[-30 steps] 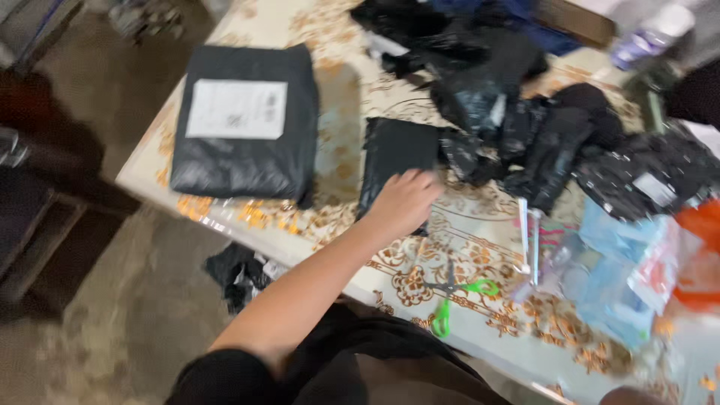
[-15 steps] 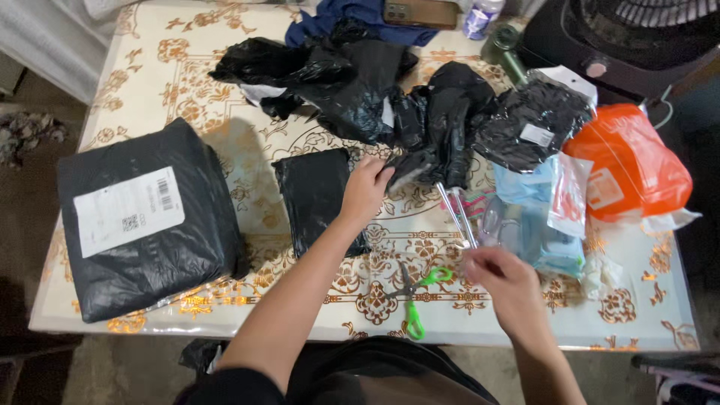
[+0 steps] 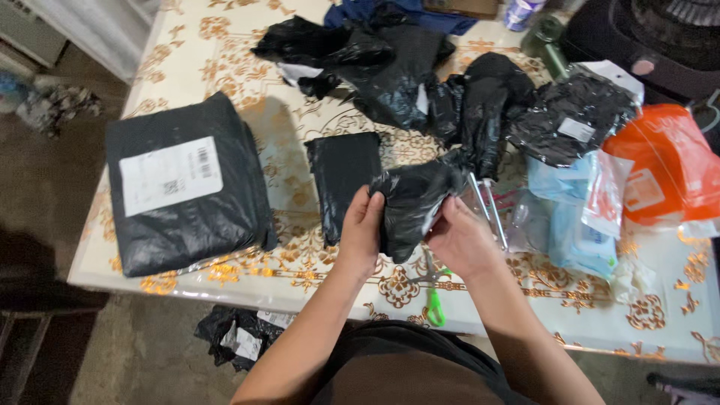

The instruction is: The person unpacks several black shipping bags on a table, using green scissors to cut open bubble wrap and plastic packaging. They remove a small bottle, a blue and white tool, a light blue package, a hairbrush, and a maroon fabric item, placing each on the table.

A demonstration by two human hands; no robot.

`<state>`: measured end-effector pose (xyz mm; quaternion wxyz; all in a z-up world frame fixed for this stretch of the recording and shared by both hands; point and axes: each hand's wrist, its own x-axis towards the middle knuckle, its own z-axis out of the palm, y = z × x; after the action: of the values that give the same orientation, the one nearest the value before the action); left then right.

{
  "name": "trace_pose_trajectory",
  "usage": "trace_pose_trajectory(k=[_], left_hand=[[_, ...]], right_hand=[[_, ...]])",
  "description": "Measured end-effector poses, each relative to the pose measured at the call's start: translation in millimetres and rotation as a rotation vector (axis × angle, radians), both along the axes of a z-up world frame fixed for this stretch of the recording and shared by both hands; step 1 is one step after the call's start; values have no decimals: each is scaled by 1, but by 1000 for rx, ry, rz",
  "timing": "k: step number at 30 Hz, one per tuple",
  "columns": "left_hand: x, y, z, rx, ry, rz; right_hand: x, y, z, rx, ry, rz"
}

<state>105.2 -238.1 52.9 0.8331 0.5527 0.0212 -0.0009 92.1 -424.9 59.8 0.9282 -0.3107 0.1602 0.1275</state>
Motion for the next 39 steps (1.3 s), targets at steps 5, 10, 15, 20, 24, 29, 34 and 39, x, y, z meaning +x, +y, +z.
trace_pose_trajectory(k=[5, 10, 15, 20, 24, 29, 34, 39], left_hand=[[-14, 37, 30, 819, -199, 213], [-27, 42, 43, 848, -277, 305], [-33, 52, 38, 734, -214, 383], [-30, 51, 17, 536, 30, 343], [-25, 63, -3, 581, 1, 397], [-31, 74, 4, 990, -280, 360], [-28, 74, 33, 1016, -316, -157], [-34, 58, 39, 1170, -363, -200]], right_hand=[[14, 15, 16, -126, -31, 108], [3, 31, 37, 25, -87, 218], [-15, 43, 54, -156, -109, 248], [-17, 51, 20, -217, -9, 91], [-17, 43, 9, -280, -53, 84], [-14, 26, 4, -368, -63, 103], [-10, 17, -5, -643, -78, 107], [-12, 20, -17, -814, -54, 55]])
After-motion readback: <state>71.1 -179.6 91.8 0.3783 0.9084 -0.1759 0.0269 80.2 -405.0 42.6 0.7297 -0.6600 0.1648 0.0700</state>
